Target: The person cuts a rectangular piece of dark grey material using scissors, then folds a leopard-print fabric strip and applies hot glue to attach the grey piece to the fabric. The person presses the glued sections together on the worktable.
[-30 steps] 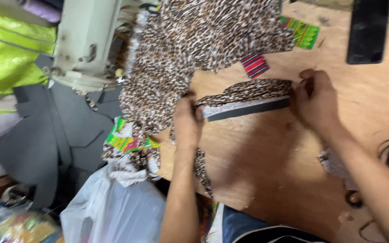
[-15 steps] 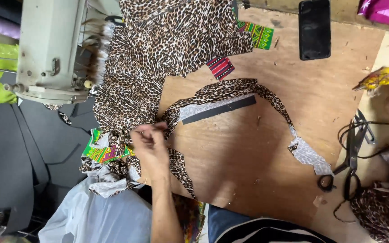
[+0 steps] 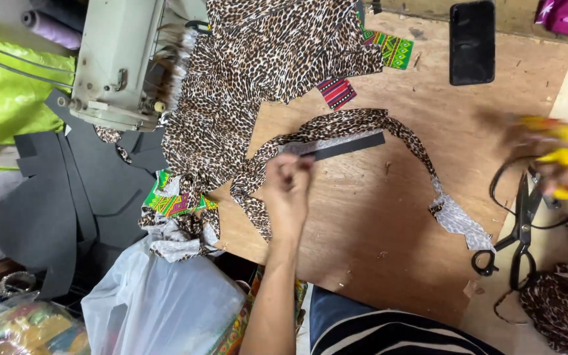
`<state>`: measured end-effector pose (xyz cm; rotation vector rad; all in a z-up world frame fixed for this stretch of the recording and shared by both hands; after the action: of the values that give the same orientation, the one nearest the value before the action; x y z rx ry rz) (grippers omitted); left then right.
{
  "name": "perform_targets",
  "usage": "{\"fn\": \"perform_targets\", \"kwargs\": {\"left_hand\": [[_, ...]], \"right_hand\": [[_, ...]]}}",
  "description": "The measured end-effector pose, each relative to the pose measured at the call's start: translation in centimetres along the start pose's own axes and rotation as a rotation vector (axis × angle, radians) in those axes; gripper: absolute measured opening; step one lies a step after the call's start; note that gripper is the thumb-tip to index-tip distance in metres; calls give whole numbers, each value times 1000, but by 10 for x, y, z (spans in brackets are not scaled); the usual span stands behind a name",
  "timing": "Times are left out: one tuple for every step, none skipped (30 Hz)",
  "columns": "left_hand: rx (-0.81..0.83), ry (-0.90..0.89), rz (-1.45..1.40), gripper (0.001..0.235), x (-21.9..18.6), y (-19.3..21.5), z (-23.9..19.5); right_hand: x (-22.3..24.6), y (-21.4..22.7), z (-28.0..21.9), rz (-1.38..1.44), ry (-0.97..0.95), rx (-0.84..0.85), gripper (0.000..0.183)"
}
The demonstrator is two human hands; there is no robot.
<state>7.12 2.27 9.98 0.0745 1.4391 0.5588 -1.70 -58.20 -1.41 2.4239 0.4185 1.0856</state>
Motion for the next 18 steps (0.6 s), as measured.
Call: {"fn": "perform_targets", "kwargs": {"left_hand": [[198, 37, -186, 23, -18, -22, 4], [393, 70, -374, 25, -41, -44, 5], [390, 66, -372, 25, -54, -53, 15], [550, -22, -325, 19, -75, -73, 20], [708, -111, -276, 32, -95, -92, 23], [705, -108, -277, 32, -109, -100, 32], [874, -210, -217, 38, -128, -116, 32], [1040, -311, -153, 59, -146, -131, 31], [1035, -309, -153, 59, -147, -143, 36], [1124, -406, -114, 50, -152, -158, 36], [1213, -504, -73, 42, -156, -173, 36], [1206, -499, -71, 42, -156, -178, 40], [1208, -594, -35, 25, -161, -183, 43], [1212, -689, -2, 25, -165, -189, 44], [1208, -686, -3, 25, -166, -189, 48], [1233, -626, 7, 28, -163, -190, 50], [1258, -566, 17, 32, -160, -192, 53], [1253, -561, 17, 32, -160, -193, 52]], "right_hand": [[63, -41, -27, 27, -23, 45, 25], [129, -64, -71, 53, -40, 87, 28], [170, -74, -80, 55, -35, 88, 28], [200, -91, -90, -318, -155, 127, 16], [228, -102, -100, -672, -278, 150, 54], [242, -110, -100, -675, -277, 152, 54], [261, -121, -100, -715, -190, 178, 38], [281, -134, -100, -754, -101, 204, 38], [278, -138, -90, -758, -98, 205, 38], [286, -143, -77, -779, 21, 158, 33], [294, -148, -65, -797, 140, 109, 32], [293, -150, -58, -801, 146, 113, 32], [300, -153, -52, -761, 236, 106, 29], [304, -153, -47, -719, 321, 97, 27], [311, -153, -50, -723, 323, 101, 27], [311, -153, -50, -720, 232, 140, 29], [310, -153, -51, -715, 140, 178, 39], [312, -155, -53, -720, 144, 182, 39]]}}
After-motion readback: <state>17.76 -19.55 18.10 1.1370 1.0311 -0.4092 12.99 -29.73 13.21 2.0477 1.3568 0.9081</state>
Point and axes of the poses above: each hand's wrist, its own z-axis towards the middle knuckle, its own y-axis out of the back of the hand, x = y × z, the point moved 8 cm from there along z, towards the middle knuckle, and after that the axes turned 12 degrees about -y, right-handed, at the moved point
